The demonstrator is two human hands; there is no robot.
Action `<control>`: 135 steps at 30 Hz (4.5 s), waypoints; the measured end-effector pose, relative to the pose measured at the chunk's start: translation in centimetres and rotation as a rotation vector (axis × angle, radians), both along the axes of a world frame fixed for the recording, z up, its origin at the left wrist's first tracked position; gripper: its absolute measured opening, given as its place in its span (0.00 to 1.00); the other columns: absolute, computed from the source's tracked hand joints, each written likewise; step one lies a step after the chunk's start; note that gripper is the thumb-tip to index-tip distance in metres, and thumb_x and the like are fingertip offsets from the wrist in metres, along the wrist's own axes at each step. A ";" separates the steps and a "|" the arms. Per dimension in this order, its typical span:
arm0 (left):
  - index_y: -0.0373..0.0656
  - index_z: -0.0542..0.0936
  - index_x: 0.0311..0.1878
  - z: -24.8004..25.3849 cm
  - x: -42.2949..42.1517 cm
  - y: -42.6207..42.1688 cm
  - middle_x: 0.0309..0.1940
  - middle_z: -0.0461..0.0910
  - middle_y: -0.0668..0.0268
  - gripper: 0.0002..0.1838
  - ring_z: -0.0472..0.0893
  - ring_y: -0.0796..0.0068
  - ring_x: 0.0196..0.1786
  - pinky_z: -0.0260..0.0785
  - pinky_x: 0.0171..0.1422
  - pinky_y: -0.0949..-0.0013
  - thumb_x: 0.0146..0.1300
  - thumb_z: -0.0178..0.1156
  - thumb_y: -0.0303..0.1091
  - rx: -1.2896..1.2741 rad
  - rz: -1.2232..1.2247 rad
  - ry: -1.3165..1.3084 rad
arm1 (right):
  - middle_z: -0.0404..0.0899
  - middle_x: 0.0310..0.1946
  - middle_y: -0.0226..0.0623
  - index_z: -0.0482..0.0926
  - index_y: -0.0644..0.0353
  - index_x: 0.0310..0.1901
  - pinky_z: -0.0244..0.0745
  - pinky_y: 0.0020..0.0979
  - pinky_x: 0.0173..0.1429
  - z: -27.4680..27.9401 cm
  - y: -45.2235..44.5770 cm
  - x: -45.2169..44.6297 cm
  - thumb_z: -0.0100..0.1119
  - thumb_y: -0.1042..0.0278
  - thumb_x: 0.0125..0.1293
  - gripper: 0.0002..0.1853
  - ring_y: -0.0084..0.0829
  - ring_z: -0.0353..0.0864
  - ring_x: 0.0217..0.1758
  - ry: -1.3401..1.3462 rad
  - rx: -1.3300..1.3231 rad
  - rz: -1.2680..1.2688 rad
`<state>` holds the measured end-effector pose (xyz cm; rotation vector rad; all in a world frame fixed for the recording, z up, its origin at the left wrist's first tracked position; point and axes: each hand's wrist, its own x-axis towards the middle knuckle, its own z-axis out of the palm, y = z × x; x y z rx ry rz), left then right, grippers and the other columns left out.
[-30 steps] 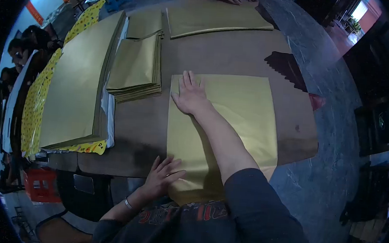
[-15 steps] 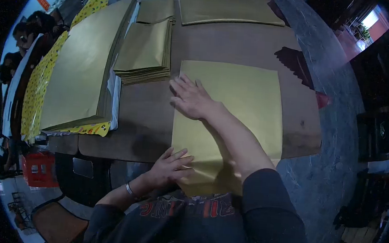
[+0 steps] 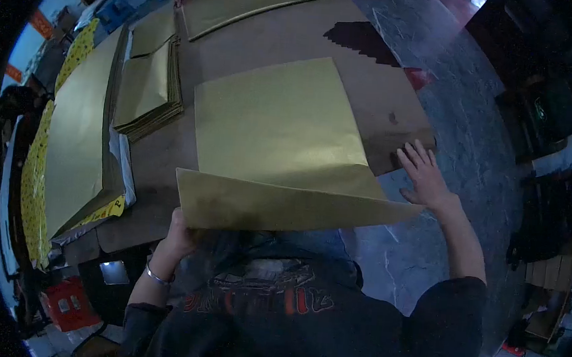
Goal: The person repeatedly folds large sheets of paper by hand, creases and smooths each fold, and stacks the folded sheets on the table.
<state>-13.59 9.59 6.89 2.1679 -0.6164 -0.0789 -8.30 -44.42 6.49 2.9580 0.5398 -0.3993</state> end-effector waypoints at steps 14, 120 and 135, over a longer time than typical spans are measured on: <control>0.35 0.83 0.44 4.6 3.2 0.1 0.37 0.84 0.49 0.11 0.85 0.50 0.42 0.76 0.45 0.61 0.59 0.60 0.29 0.037 0.238 -0.005 | 0.74 0.63 0.41 0.80 0.53 0.55 0.62 0.49 0.71 -8.1 6.9 3.4 0.60 0.59 0.66 0.18 0.46 0.70 0.68 -0.326 0.819 0.017; 0.37 0.82 0.46 -1.9 8.6 0.4 0.36 0.82 0.48 0.08 0.83 0.50 0.39 0.75 0.45 0.58 0.67 0.56 0.28 0.263 0.606 0.166 | 0.82 0.26 0.36 0.84 0.58 0.40 0.64 0.44 0.57 1.7 15.8 5.6 0.63 0.73 0.59 0.08 0.36 0.78 0.32 -0.359 0.690 -0.258; 0.34 0.82 0.46 -1.6 10.6 0.8 0.36 0.82 0.51 0.09 0.83 0.52 0.38 0.74 0.43 0.58 0.67 0.58 0.29 0.284 0.557 0.253 | 0.80 0.26 0.35 0.84 0.59 0.40 0.61 0.48 0.63 -2.2 12.7 3.0 0.65 0.74 0.56 0.09 0.34 0.78 0.35 -0.171 0.583 -0.247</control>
